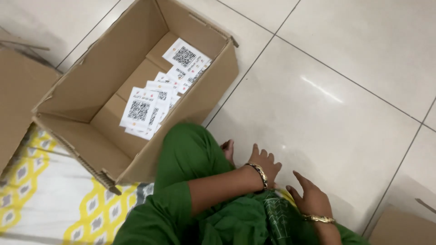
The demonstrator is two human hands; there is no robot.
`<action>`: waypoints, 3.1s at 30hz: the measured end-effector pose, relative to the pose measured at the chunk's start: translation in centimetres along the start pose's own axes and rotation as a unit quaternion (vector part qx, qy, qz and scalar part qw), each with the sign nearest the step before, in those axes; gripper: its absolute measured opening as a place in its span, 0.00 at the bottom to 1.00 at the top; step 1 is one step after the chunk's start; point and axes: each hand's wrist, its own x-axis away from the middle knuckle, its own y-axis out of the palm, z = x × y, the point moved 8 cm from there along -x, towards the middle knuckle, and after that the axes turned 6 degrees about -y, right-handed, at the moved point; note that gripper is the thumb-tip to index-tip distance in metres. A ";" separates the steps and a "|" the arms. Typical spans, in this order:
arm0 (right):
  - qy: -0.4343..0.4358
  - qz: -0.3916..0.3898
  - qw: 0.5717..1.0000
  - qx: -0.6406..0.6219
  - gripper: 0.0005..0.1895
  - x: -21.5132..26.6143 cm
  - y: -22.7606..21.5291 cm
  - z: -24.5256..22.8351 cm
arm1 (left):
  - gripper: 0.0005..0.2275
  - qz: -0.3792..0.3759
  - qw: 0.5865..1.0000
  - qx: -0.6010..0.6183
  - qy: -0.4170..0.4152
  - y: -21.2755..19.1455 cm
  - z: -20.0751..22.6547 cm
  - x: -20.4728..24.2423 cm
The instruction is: The person packs voice boxes into white cardboard containers and arranges them into larger cardboard boxes.
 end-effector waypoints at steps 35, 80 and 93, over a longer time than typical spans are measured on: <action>-0.001 0.163 0.949 -0.269 0.24 -3.4 8.2 1.1 | 0.19 0.158 0.968 0.189 0.037 5.4 -2.3 4.5; 0.017 0.134 0.939 -0.317 0.23 -4.0 8.8 2.2 | 0.49 0.155 0.672 0.448 -0.569 12.9 -53.2 14.9; 0.037 0.127 0.944 -0.303 0.24 -4.9 9.7 2.5 | 0.42 0.244 0.618 0.589 -0.460 10.9 -48.6 10.2</action>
